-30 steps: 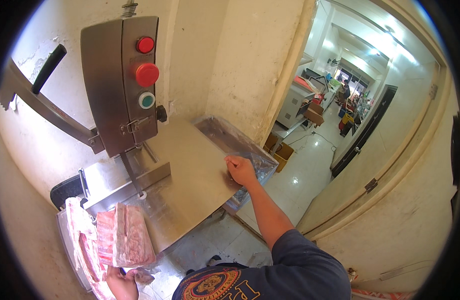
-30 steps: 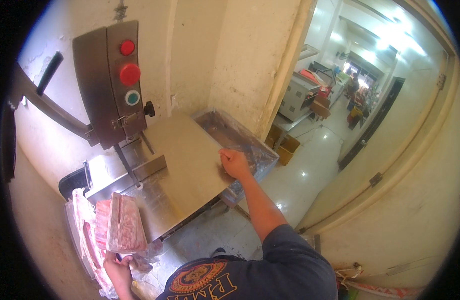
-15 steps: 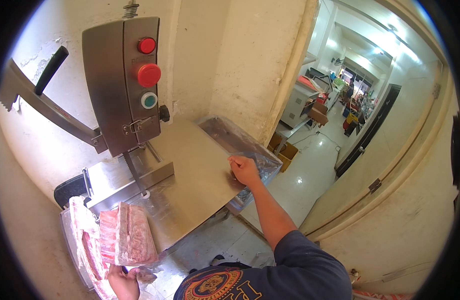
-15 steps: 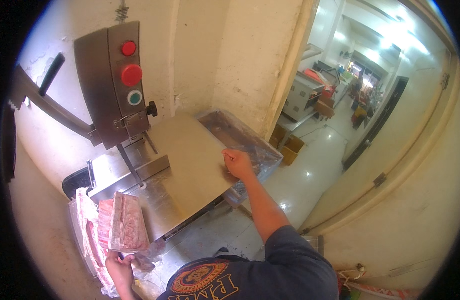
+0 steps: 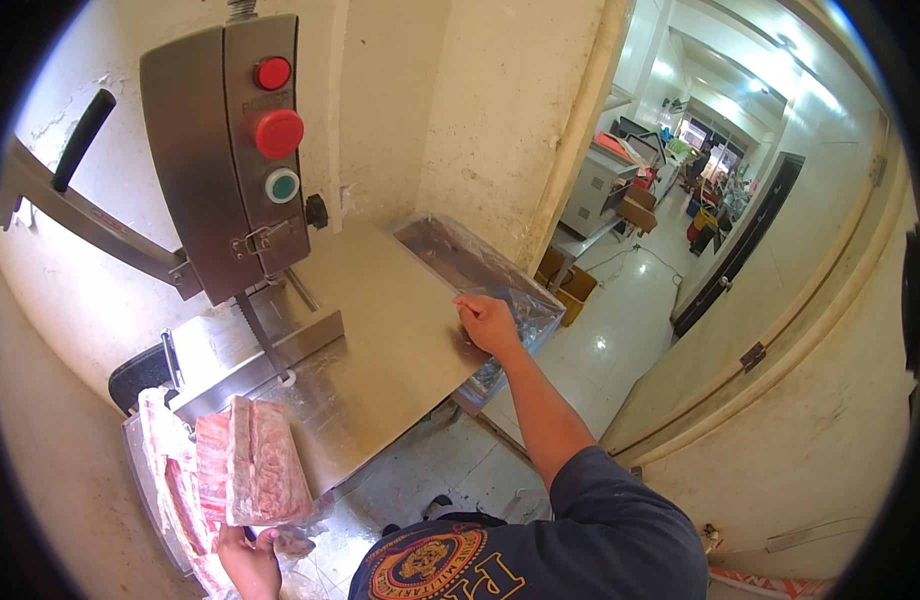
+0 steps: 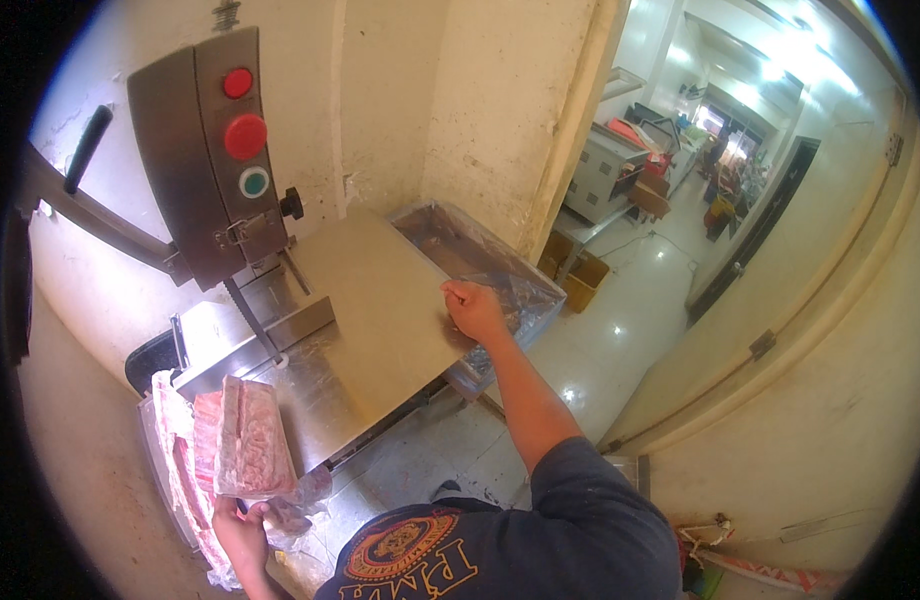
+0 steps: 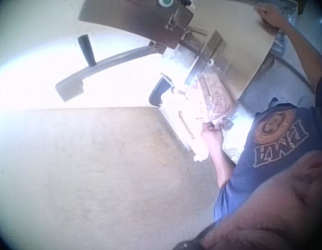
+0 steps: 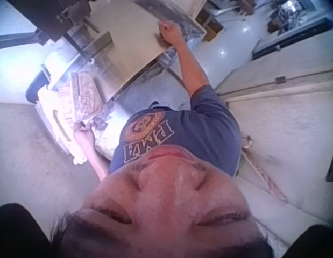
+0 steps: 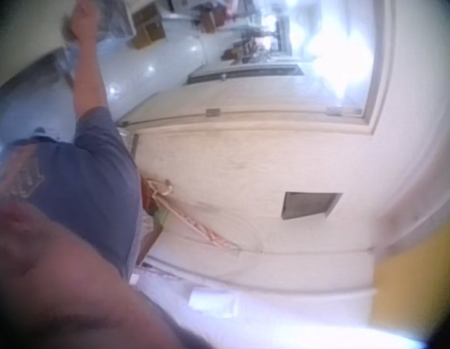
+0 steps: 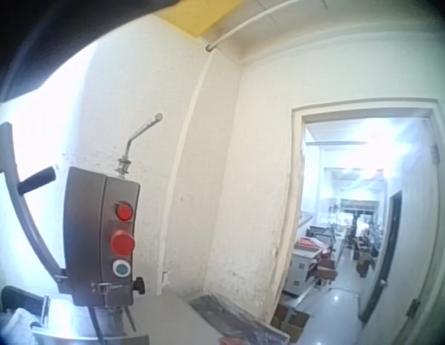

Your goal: The person uses a vertical band saw to cut large slabs of meat into smaller portions. They wipe the machine's surface, position the meat, and operate the saw to slice through the slabs. The cut pieces are then placed into a plastic bag.

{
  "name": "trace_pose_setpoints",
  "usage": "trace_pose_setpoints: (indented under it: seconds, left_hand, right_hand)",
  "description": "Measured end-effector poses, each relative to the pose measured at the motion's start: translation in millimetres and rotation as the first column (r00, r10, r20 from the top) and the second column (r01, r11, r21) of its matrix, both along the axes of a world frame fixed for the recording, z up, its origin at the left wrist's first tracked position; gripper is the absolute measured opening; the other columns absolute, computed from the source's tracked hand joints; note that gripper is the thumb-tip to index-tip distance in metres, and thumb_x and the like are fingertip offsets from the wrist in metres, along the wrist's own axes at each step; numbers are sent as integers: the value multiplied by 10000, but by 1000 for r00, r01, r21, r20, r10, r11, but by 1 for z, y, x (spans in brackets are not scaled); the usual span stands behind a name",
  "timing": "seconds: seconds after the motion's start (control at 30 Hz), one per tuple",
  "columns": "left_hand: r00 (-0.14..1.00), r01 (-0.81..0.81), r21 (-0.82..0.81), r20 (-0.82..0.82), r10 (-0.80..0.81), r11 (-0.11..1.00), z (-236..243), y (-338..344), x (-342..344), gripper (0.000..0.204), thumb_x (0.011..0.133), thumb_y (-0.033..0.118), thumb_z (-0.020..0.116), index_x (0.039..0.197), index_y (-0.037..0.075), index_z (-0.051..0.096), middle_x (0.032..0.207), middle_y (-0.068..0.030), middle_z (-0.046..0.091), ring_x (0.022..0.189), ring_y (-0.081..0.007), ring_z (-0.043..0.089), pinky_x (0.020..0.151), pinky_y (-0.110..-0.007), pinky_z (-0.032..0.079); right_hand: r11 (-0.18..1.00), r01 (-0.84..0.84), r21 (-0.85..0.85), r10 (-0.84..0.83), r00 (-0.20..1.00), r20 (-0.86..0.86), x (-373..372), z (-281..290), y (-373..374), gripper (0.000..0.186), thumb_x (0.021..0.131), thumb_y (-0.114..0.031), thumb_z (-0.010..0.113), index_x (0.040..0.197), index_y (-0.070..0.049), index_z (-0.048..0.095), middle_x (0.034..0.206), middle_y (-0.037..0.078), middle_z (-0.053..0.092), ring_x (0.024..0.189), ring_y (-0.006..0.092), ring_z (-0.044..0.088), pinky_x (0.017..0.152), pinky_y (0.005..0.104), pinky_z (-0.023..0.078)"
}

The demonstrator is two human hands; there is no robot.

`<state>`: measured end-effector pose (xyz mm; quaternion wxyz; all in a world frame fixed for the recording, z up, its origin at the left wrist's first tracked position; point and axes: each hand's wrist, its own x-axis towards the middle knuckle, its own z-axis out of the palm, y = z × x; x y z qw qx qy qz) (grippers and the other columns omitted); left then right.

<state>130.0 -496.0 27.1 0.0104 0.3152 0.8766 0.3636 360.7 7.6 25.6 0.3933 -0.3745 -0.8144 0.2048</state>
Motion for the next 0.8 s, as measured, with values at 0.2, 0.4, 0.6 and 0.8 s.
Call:
trace_pose_setpoints:
  seconds: [0.2, 0.4, 0.6, 0.8]
  left_hand:
    - [1000, 1, 0, -9, -1, 1000, 1, -2, 1, 438, 686, 93, 870, 1027, -75, 653, 861, -222, 625, 772, -410, 555, 743, -451, 464]
    - [996, -64, -66, 55, 68, 996, 9, 1, 2, 383, 675, 74, 876, 946, -74, 648, 860, -222, 635, 769, -416, 573, 732, -456, 466]
    - [999, -32, -56, -31, 30, 998, -1, -2, -1, 413, 666, 94, 887, 958, -78, 652, 870, -237, 638, 785, -438, 575, 729, -462, 465]
    - [1000, -29, -36, -8, 29, 999, 0, -1, 0, 439, 670, 114, 885, 994, -80, 660, 892, -252, 646, 816, -456, 587, 754, -472, 473]
  right_hand:
    - [999, -16, -51, 15, 1000, -21, -5, 1, -2, 229, 928, -189, 646, 1092, -66, 746, 929, 170, 738, 813, 322, 724, 725, 373, 553]
    - [1000, -3, -18, 3, 1000, -29, -1, 5, -5, 238, 924, -195, 645, 1090, -63, 752, 912, 180, 736, 786, 317, 723, 711, 382, 552]
    - [1000, 7, 1, -7, 1000, -6, -1, 6, -6, 250, 924, -208, 624, 1097, -83, 753, 933, 189, 732, 825, 365, 718, 734, 415, 556]
    - [1000, 7, -21, -7, 1000, 7, -3, 8, -7, 251, 936, -216, 617, 1103, -88, 754, 927, 196, 727, 822, 365, 724, 734, 422, 557]
